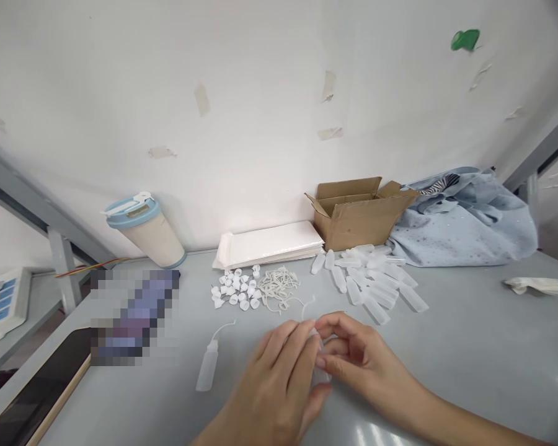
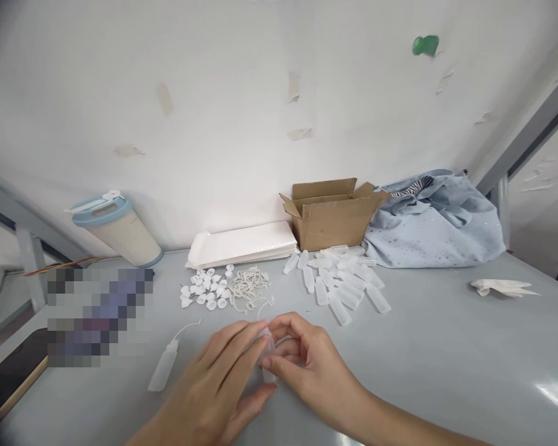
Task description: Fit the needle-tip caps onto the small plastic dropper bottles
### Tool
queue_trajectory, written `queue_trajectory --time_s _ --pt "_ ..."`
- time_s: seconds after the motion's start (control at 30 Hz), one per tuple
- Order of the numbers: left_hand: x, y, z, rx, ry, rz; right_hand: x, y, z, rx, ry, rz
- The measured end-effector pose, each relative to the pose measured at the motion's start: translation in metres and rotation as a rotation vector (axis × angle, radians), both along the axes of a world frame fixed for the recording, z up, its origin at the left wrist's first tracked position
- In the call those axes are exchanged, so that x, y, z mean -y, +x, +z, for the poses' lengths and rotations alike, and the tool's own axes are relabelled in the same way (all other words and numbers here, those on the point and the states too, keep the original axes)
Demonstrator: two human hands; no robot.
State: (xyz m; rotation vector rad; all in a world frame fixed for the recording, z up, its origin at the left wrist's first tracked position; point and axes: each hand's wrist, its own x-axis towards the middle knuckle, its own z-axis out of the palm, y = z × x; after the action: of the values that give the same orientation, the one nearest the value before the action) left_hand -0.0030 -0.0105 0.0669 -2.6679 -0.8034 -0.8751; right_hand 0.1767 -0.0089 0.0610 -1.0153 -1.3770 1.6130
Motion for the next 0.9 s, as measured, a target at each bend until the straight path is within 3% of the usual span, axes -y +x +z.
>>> queue_trajectory --time_s 0.1,0.2,0.43,0.67,0.9 --pt "-0.001 0.0 0.0 0.043 -0.038 0.018 0.001 -0.001 -0.001 0.002 -0.041 0.007" --pt "-0.004 -0.011 0.009 0.067 -0.229 0.055 0.001 0.0 0.0 0.088 -0.026 -0.003" --pt "-0.019 -0.065 0.038 -0.2 -0.655 0.235 -0.004 0.007 0.002 0.186 0.034 -0.05" --pt "-0.021 -0.097 0.033 -0.251 -0.951 0.435 -0.006 0.007 0.001 0.232 0.021 -0.054" --pt "-0.02 -0.097 0.036 -0.274 -1.036 0.448 -0.004 0.007 0.0 0.266 0.01 -0.047"
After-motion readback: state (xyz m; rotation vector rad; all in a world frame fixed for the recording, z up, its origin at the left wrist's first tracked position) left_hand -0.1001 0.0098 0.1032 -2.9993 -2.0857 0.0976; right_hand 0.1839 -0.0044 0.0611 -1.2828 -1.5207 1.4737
